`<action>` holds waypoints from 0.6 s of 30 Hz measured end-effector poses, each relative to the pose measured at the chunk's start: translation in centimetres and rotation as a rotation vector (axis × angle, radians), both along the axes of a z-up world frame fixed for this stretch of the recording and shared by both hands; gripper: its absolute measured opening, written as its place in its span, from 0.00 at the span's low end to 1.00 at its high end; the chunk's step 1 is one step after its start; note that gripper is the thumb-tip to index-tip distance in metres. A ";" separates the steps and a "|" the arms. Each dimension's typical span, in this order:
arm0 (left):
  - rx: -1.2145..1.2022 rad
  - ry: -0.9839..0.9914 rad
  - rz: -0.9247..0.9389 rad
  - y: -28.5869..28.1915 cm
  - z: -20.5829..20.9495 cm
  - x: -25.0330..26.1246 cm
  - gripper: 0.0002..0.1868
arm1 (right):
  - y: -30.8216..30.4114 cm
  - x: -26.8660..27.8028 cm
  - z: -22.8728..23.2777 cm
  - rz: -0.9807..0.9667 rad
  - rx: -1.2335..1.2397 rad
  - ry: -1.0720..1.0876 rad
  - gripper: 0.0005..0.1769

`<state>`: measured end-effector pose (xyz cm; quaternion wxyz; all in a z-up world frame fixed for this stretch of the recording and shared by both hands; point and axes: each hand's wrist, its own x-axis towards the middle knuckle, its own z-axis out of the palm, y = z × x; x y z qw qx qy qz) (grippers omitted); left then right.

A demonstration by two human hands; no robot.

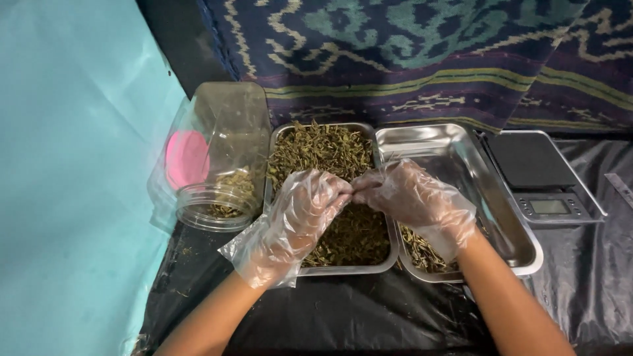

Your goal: Sorting dried herbs or tea leaves by hand from one metal tray to another to remove stems or impurities.

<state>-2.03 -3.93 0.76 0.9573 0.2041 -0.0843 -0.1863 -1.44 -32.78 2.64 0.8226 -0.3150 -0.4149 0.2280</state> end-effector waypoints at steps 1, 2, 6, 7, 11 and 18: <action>0.016 -0.028 -0.040 0.0 0.0 0.2 0.07 | -0.9 0.6 -0.8 -0.026 -0.151 0.139 0.21; 0.031 -0.059 -0.078 0.0 0.1 0.5 0.05 | -1.8 1.4 -1.4 -0.052 -0.302 0.275 0.30; 1.524 -1.082 0.452 0.3 7.2 -1.7 0.05 | -1.2 1.6 -1.1 -0.178 -0.434 0.137 0.27; 1.522 -1.072 0.478 0.7 9.0 -2.5 0.05 | -1.0 1.6 -1.0 -0.274 -0.530 0.032 0.24; 1.629 -1.206 0.612 0.9 10.2 -3.0 0.03 | 0.2 1.4 -0.1 -0.569 -0.807 -0.295 0.16; 1.654 -1.252 0.636 0.9 10.1 -3.3 0.02 | 3.2 -1.7 5.6 -0.963 -1.156 -0.735 0.10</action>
